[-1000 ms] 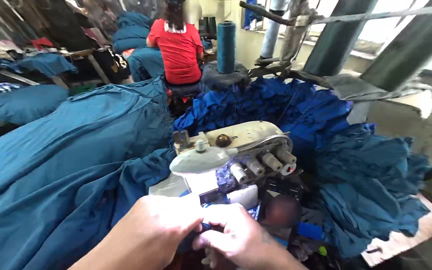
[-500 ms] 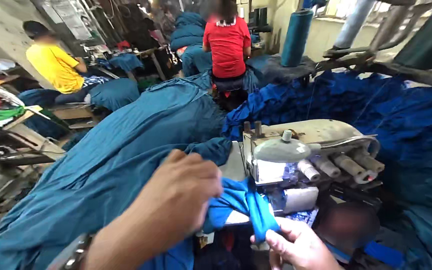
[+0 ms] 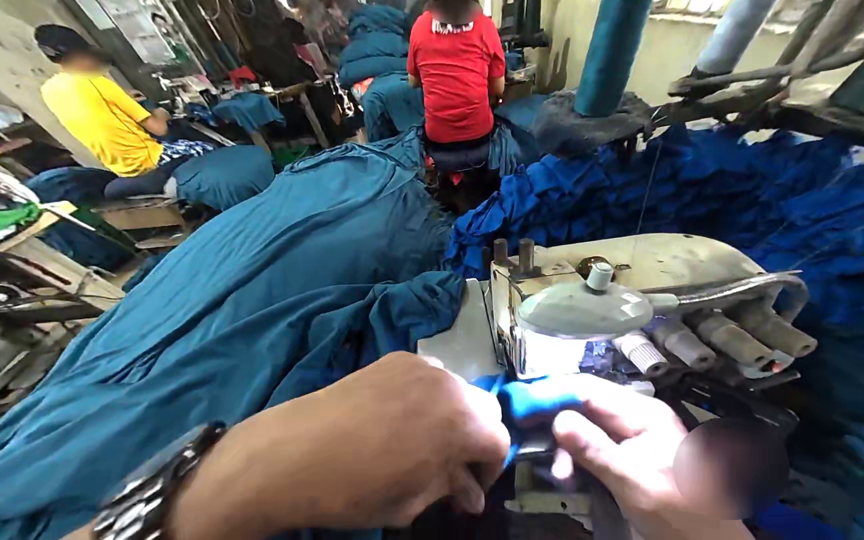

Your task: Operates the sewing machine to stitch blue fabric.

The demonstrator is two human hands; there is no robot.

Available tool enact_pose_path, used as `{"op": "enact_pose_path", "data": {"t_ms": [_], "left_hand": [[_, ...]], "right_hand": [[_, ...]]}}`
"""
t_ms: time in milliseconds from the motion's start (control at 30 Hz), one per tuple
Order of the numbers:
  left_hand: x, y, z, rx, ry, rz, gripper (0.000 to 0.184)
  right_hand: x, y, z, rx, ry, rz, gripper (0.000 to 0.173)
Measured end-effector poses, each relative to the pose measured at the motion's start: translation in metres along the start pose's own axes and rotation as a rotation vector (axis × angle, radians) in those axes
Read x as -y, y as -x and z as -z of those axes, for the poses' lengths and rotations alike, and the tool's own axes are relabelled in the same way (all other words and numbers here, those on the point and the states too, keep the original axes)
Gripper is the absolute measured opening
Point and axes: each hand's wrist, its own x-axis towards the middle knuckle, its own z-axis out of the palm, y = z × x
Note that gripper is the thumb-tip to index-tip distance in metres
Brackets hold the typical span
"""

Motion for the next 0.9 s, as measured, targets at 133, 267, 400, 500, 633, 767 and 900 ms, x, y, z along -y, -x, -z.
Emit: {"op": "enact_pose_path", "data": {"t_ms": [133, 267, 400, 500, 633, 767, 900], "left_hand": [[-0.003, 0.009, 0.006, -0.039, -0.083, 0.086, 0.018], [-0.02, -0.009, 0.002, -0.097, -0.257, 0.056, 0.018], [-0.033, -0.039, -0.006, -0.106, -0.324, 0.023, 0.011], [-0.03, -0.046, -0.019, 0.144, -0.125, 0.046, 0.028], [-0.033, -0.053, -0.004, 0.394, -0.041, 0.139, 0.022], [-0.024, -0.049, 0.013, 0.281, -0.271, 0.126, 0.023], [-0.021, -0.049, 0.025, 0.303, -0.318, 0.108, 0.018]], "right_hand": [[-0.003, -0.008, -0.01, 0.226, 0.081, -0.034, 0.029], [-0.002, 0.006, -0.011, 0.242, 0.265, 0.016, 0.041], [0.016, 0.039, -0.02, 0.149, 0.288, -0.07, 0.04], [0.011, 0.059, -0.03, 0.073, 0.209, -0.193, 0.037], [0.005, 0.052, -0.024, 0.133, 0.183, -0.207, 0.028], [0.004, 0.032, -0.016, 0.062, 0.167, -0.053, 0.034], [0.01, 0.021, -0.02, -0.083, 0.174, 0.021, 0.034]]}}
